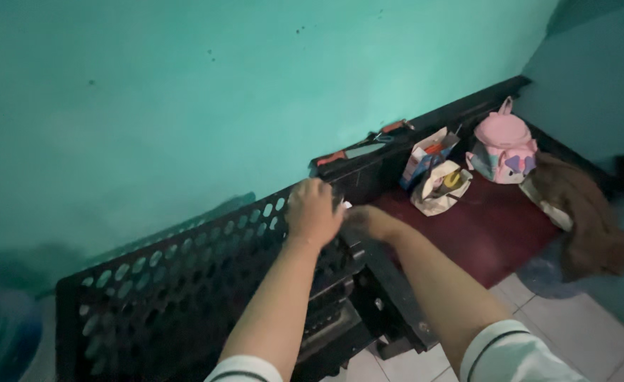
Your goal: The person assembles a black plastic crate by inserting vertical support bars into the side slots of the crate base. They repeatedly lift the crate, align the bars, and press them into place, adjusting the crate's position as needed.
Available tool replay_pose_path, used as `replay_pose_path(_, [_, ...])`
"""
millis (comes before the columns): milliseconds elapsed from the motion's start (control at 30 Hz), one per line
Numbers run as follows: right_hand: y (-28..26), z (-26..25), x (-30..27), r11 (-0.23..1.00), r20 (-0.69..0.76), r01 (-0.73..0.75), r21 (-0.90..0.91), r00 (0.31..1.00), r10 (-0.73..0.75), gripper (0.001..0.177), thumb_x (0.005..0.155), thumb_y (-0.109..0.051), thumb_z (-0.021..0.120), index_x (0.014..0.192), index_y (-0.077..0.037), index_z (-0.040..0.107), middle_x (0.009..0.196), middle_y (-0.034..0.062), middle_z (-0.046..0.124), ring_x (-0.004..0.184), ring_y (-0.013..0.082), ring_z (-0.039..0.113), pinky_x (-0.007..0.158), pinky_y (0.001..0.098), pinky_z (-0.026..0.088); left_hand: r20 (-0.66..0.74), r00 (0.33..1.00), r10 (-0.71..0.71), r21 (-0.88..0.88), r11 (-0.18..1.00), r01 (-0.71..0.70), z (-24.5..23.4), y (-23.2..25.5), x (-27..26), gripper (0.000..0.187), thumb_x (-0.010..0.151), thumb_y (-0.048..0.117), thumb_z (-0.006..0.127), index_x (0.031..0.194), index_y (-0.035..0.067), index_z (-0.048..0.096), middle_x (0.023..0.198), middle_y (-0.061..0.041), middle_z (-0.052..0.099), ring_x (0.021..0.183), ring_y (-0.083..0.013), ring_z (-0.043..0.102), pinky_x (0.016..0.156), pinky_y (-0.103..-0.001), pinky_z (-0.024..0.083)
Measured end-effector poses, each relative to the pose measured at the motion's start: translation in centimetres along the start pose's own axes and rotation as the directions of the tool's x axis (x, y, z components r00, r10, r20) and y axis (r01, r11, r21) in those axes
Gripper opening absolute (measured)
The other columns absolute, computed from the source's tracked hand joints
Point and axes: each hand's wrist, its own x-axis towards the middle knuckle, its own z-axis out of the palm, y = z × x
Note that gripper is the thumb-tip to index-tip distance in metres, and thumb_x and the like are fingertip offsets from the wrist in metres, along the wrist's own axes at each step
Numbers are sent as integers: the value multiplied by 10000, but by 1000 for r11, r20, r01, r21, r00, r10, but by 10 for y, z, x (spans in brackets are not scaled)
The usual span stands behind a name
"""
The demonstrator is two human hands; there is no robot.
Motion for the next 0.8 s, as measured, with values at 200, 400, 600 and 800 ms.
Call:
replay_pose_path(200, [3,-7,42,996,-163,-84,-39,984,77,475,879,-25,705,1345,-74,630,1171,126,703,1075,219,687,925,374,563,29,983,-179,94,980,176,7,-32,32,709,859,504,711,1351,24,538,1404,-195,512,1378,-397,400,1130,-632,243])
replay_pose_path(400, [7,7,63,998,-178,41,-47,983,-49,599,879,1,696,1448,-88,534,1399,142,624,1250,248,613,1005,386,508,312,917,-247,100,969,227,7,-24,44,736,908,588,664,1401,59,526,1403,-154,533,1359,-342,459,1177,-589,272])
replay_pose_path(600, [-4,8,59,975,-49,-220,-11,974,220,869,808,82,577,1597,-226,381,1488,119,568,1309,259,582,1061,393,485,252,924,-288,132,956,262,12,-25,53,665,859,561,707,1325,94,623,1355,-112,585,1353,-331,472,1119,-486,363])
replay_pose_path(800, [8,4,66,984,79,117,-136,991,-106,942,701,148,565,1581,-56,299,1564,178,446,1480,232,371,1191,356,295,398,824,-402,148,915,375,5,-25,64,845,791,728,698,1353,103,617,1360,-117,613,1373,-329,472,1156,-477,338])
